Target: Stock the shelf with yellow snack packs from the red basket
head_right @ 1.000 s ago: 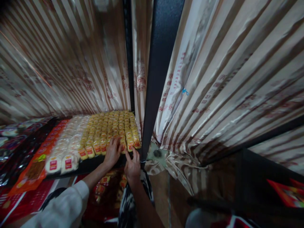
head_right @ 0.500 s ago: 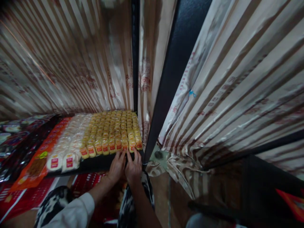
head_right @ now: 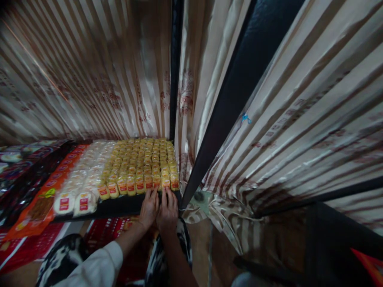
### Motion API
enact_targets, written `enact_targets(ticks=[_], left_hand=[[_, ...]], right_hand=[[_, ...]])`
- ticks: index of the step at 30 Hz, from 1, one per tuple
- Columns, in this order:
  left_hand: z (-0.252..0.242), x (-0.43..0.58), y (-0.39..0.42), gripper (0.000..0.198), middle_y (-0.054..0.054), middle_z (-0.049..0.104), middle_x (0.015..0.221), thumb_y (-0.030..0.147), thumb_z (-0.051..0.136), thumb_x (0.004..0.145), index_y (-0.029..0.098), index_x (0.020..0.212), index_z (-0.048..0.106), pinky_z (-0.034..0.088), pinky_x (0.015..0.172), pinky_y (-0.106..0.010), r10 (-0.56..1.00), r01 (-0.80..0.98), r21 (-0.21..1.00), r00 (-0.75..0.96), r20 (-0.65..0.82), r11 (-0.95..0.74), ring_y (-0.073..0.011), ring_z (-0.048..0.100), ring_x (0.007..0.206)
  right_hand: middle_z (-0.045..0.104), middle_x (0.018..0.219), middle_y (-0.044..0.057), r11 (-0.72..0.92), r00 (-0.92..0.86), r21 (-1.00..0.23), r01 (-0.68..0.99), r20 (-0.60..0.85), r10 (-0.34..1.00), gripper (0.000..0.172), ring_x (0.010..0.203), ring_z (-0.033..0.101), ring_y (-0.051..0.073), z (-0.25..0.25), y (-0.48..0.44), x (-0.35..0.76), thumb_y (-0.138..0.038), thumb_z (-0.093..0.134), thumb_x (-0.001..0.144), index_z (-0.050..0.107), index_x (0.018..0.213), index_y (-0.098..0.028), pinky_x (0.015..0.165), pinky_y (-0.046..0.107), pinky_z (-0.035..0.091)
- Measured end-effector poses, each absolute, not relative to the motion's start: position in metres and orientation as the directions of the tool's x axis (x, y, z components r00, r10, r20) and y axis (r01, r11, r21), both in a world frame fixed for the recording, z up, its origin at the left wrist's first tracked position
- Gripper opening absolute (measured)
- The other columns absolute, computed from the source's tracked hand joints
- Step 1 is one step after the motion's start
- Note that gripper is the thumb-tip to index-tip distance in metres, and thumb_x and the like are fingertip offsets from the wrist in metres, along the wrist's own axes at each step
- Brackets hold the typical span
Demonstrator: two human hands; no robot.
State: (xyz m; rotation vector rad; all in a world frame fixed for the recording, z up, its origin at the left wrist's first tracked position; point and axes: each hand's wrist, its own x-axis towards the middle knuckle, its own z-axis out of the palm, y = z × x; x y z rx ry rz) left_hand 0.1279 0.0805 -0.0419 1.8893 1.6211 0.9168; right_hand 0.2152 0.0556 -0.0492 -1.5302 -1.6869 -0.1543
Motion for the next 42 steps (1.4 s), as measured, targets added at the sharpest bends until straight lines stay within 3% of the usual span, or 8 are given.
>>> enact_targets(ticks=[7,14,21,30,42], left_hand=[[-0.037,0.13,0.083,0.04,-0.013,0.052,0.111,0.017,0.031,0.087,0.014,0.123,0.049,0.044,0.093,-0.032,0.99,0.656,0.745,0.022,0.141,-0.12,-0.0191,0.055,0.1],[-0.037,0.13,0.082,0.039,-0.01,0.053,0.108,0.018,0.031,0.088,0.013,0.122,0.048,0.045,0.092,-0.03,0.978,0.685,0.71,0.022,0.208,-0.166,-0.017,0.055,0.1],[-0.035,0.133,0.085,0.039,-0.011,0.054,0.11,0.021,0.031,0.089,0.013,0.123,0.049,0.047,0.087,-0.026,0.98,0.722,0.679,-0.011,0.199,-0.13,-0.0162,0.057,0.097],[-0.028,0.134,0.085,0.041,-0.01,0.054,0.114,0.024,0.03,0.09,0.016,0.126,0.048,0.046,0.089,-0.026,0.986,0.729,0.676,-0.008,0.167,-0.109,-0.0173,0.056,0.104],[-0.043,0.132,0.084,0.039,-0.013,0.057,0.116,0.022,0.032,0.088,0.013,0.122,0.048,0.045,0.093,-0.033,0.957,0.737,0.644,0.012,0.291,-0.205,-0.0203,0.054,0.107]], right_hand=[[0.052,0.124,0.014,0.266,0.081,-0.421,0.867,0.645,0.76,0.043,0.117,0.044,0.024,-0.045,0.055,0.214,-0.026,0.043,0.09,0.041,0.133,-0.018,0.096,0.042,0.041],[0.052,0.123,0.015,0.259,0.083,-0.396,0.881,0.669,0.739,0.044,0.115,0.045,0.025,-0.047,0.058,0.213,-0.026,0.045,0.089,0.041,0.132,-0.017,0.092,0.043,0.044],[0.051,0.125,0.014,0.279,0.088,-0.444,0.851,0.645,0.759,0.044,0.119,0.043,0.024,-0.044,0.058,0.214,-0.024,0.042,0.091,0.038,0.134,-0.019,0.094,0.045,0.043],[0.05,0.124,0.016,0.288,0.12,-0.473,0.833,0.661,0.741,0.039,0.117,0.044,0.025,-0.048,0.057,0.216,-0.027,0.04,0.091,0.044,0.129,-0.017,0.094,0.046,0.041],[0.051,0.118,0.016,0.33,0.168,-0.539,0.775,0.679,0.715,0.032,0.112,0.046,0.024,-0.044,0.053,0.214,-0.023,0.039,0.091,0.051,0.119,-0.016,0.093,0.046,0.042]])
